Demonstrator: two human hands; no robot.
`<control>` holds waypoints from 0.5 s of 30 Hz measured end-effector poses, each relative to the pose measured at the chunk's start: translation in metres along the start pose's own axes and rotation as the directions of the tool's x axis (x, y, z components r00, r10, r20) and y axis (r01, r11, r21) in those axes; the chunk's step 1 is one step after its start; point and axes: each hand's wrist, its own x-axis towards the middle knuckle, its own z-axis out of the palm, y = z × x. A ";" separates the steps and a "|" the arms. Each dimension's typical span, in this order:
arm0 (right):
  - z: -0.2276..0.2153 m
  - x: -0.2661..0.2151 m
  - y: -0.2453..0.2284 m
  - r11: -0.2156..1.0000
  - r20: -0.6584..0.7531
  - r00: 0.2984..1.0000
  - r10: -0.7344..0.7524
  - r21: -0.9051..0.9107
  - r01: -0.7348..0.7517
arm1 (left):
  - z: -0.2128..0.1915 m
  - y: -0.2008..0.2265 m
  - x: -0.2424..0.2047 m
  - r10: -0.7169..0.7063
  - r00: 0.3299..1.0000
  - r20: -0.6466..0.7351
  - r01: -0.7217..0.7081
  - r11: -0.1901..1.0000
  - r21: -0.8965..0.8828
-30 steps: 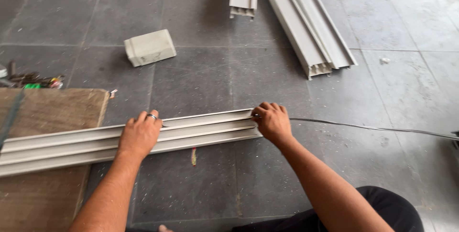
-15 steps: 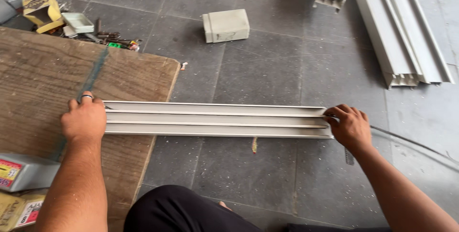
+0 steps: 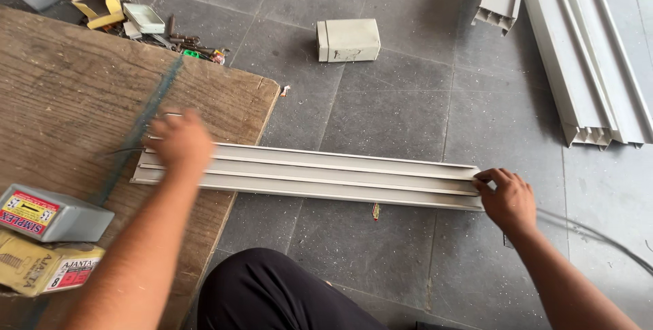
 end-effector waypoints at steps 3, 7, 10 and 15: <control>0.004 -0.007 -0.014 1.000 0.013 1.000 0.007 -0.020 -0.007 | -0.035 0.118 -0.062 0.176 0.877 0.447 -0.056 0.962 -0.268; 0.016 -0.021 -0.023 0.977 -0.074 0.997 -0.014 0.211 0.030 | -0.069 0.229 -0.144 0.353 0.705 0.615 -0.160 0.924 -0.347; 0.009 -0.022 -0.015 0.974 -0.048 0.997 -0.055 0.215 0.064 | -0.056 0.266 -0.187 0.394 0.793 0.466 -0.205 0.891 -0.404; -0.016 -0.030 -0.010 0.987 -0.007 0.989 -0.149 0.065 0.149 | -0.026 0.275 -0.203 0.375 0.859 0.349 -0.247 0.900 -0.358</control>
